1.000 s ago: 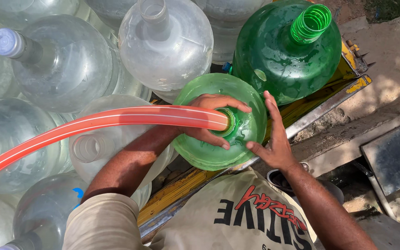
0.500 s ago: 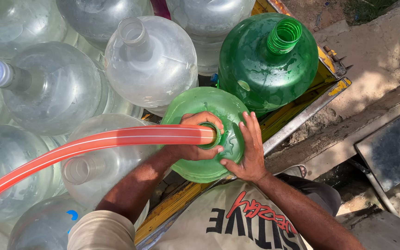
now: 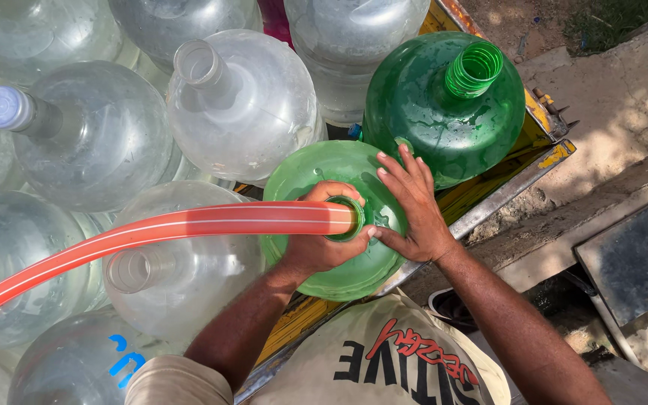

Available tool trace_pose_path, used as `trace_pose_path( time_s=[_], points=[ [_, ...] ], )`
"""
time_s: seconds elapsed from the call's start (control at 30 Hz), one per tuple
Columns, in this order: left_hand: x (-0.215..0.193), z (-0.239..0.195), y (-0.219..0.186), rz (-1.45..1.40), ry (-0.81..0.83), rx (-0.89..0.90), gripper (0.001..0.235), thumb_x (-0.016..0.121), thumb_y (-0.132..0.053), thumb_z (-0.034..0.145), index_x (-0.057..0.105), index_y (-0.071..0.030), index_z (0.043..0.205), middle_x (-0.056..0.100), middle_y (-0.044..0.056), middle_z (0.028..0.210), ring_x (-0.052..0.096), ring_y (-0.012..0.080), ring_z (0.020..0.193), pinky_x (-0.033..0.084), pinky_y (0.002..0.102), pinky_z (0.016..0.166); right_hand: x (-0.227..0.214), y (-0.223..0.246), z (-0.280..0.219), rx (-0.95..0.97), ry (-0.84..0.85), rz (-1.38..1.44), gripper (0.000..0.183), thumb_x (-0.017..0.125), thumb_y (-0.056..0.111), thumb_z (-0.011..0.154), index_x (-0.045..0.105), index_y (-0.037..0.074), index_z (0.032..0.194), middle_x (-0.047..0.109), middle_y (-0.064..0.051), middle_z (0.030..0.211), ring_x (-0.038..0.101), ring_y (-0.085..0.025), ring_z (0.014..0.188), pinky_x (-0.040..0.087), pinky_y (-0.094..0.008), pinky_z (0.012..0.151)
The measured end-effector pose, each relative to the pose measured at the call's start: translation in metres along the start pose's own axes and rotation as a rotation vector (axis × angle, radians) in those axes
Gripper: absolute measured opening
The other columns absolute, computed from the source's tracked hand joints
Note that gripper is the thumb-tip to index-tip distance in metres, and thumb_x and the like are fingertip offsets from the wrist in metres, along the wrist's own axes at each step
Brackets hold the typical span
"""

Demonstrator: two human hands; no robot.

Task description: The person fills large plastic bottles with water using a hose while they are in the bed of a vehicle. The person holds the end of the hose and directs the water into the opening of each bottle, moving it from one bottle to the next once it is full.

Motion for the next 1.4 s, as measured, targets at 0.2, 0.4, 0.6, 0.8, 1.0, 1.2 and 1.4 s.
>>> trace_pose_path(
  time_s=[0.2,0.4,0.6,0.8,1.0,1.2,1.4],
  points=[
    [0.005,-0.012,0.003,0.034,-0.099,0.100,0.057,0.088,-0.007,0.082,0.051,-0.006,0.124,0.064,0.009,0.117,0.068,0.0212,0.109,0.057,0.035,0.096,0.008,-0.011,0.004,-0.026,0.115,-0.069,0.076,0.071,0.040,0.087,0.047,0.009,0.151,0.042,-0.016,0.163,0.029,-0.041,0.158,0.018,-0.061,0.127],
    [0.009,-0.014,0.009,0.107,-0.080,0.114,0.057,0.091,-0.010,0.079,0.051,-0.007,0.120,0.062,0.010,0.116,0.066,0.0233,0.110,0.057,0.037,0.096,0.001,-0.013,-0.012,-0.007,0.050,-0.191,0.063,0.070,0.040,0.092,0.054,0.005,0.142,0.047,-0.015,0.158,0.036,-0.040,0.152,0.025,-0.059,0.123],
    [0.008,-0.003,0.025,-0.042,0.259,-0.096,0.065,0.094,-0.028,0.075,0.056,-0.006,0.123,0.068,0.009,0.124,0.070,0.0228,0.115,0.056,0.038,0.098,-0.008,-0.009,-0.020,0.056,-0.047,-0.080,0.061,0.068,0.038,0.096,0.050,0.005,0.144,0.047,-0.018,0.158,0.037,-0.042,0.153,0.026,-0.060,0.124],
    [0.004,0.026,-0.004,-0.132,0.637,0.158,0.073,0.089,-0.049,0.079,0.060,-0.006,0.131,0.067,0.009,0.130,0.069,0.0249,0.117,0.054,0.038,0.099,-0.006,0.029,-0.007,0.012,-0.105,0.231,0.074,0.066,0.042,0.101,0.031,0.012,0.159,0.037,-0.025,0.165,0.039,-0.045,0.155,0.035,-0.056,0.125],
    [0.019,0.029,0.006,-0.248,0.760,0.104,0.065,0.090,-0.051,0.077,0.065,-0.010,0.121,0.068,0.003,0.089,0.072,0.0224,0.089,0.056,0.036,0.082,0.012,0.046,0.016,-0.009,-0.127,0.401,0.083,0.063,0.054,0.103,0.021,0.016,0.165,0.028,-0.029,0.169,0.042,-0.045,0.155,0.038,-0.054,0.128],
    [0.011,0.027,0.005,-0.274,0.617,0.184,0.063,0.088,-0.052,0.079,0.065,-0.011,0.120,0.068,0.004,0.099,0.069,0.0225,0.091,0.055,0.035,0.081,0.026,0.040,0.014,0.016,-0.095,0.317,0.090,0.055,0.064,0.101,0.015,0.015,0.165,0.039,-0.027,0.165,0.052,-0.045,0.147,0.043,-0.053,0.124],
    [0.016,0.025,0.017,-0.223,0.606,0.128,0.057,0.086,-0.056,0.078,0.067,-0.014,0.111,0.069,0.000,0.094,0.069,0.0190,0.083,0.056,0.034,0.078,0.027,0.039,0.013,0.036,-0.088,0.279,0.089,0.052,0.066,0.102,0.015,0.013,0.163,0.044,-0.028,0.161,0.055,-0.045,0.144,0.043,-0.053,0.122]
  ],
)
Point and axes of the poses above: each hand's wrist, its own z-axis towards the middle knuckle, its own x-axis out of the palm, y = z × x, the point moved 10 cm from there along z, towards the middle knuckle
